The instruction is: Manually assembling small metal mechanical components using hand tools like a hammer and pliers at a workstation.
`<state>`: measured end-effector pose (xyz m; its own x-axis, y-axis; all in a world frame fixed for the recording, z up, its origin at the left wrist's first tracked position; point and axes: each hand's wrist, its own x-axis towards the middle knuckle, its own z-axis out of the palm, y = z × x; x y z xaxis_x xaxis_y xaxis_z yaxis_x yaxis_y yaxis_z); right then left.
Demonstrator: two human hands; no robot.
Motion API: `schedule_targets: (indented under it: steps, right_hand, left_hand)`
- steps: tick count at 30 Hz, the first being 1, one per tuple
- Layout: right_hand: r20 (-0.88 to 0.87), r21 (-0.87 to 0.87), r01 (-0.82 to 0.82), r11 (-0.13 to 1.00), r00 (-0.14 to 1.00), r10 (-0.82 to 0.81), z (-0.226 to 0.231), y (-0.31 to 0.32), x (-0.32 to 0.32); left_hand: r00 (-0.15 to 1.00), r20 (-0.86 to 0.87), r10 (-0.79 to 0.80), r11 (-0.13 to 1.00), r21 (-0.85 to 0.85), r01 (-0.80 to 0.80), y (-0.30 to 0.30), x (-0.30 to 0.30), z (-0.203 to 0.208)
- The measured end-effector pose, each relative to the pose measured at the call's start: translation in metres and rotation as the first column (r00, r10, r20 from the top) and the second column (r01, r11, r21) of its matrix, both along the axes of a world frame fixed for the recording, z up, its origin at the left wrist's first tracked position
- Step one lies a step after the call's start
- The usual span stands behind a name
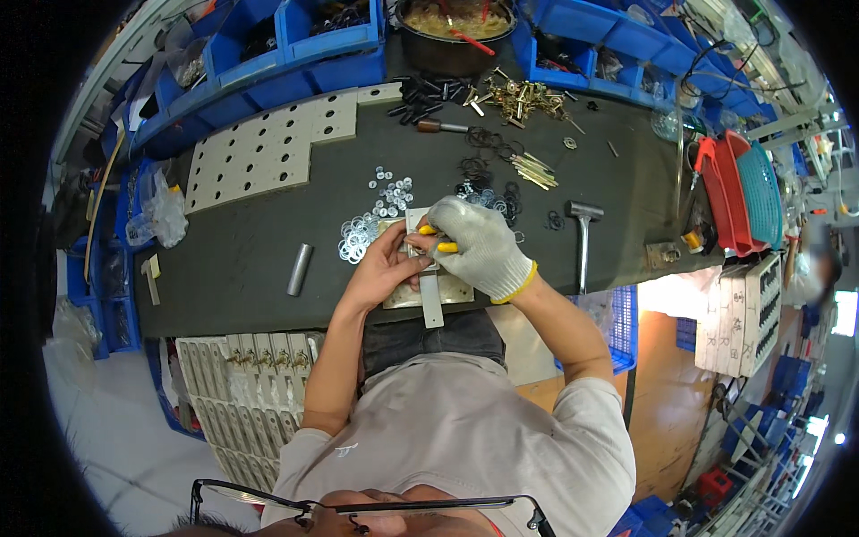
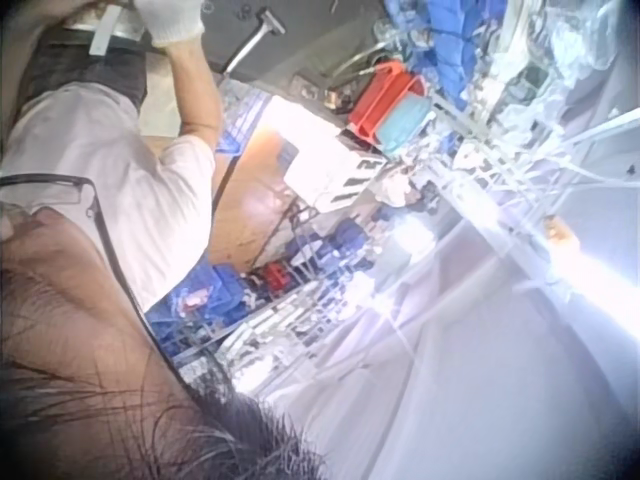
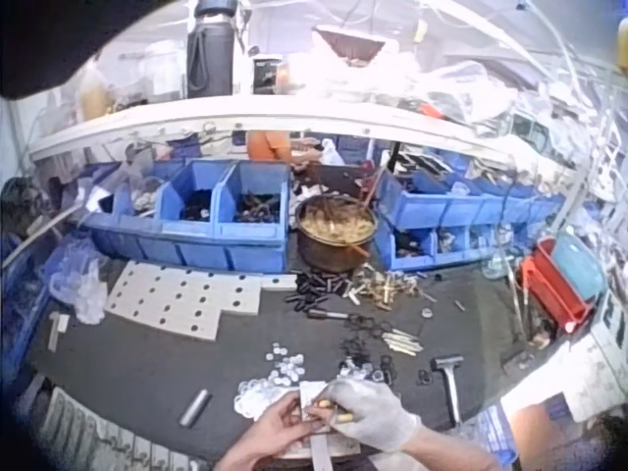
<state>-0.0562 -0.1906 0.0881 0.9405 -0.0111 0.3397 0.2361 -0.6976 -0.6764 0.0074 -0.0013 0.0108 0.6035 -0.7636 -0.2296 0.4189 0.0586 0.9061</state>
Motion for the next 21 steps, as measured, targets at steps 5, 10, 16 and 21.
schedule_targets:
  steps: [5, 10, 16, 21]
  right_hand:
    - [-0.087, 0.032, 0.015, 0.999, 0.996, -0.013, -0.030, 0.002, -0.004]
    - [-0.167, 0.128, -0.024, 0.991, 0.985, 0.046, -0.031, -0.003, -0.013]
    - [-0.177, 0.035, -0.072, 0.997, 0.981, 0.077, -0.025, -0.005, -0.008]
    - [-0.185, 0.027, -0.012, 1.000, 0.983, 0.017, -0.039, 0.000, -0.017]
  left_hand:
    - [1.000, -0.017, -0.011, 0.999, -0.034, 0.011, 0.001, 0.003, -0.010]
    - [0.999, -0.025, -0.035, 0.999, -0.037, 0.034, 0.002, 0.006, -0.015]
    - [0.998, -0.047, -0.032, 0.999, -0.025, 0.031, 0.002, 0.004, -0.015]
    - [0.994, -0.102, -0.030, 0.999, -0.042, 0.026, 0.001, 0.004, -0.017]
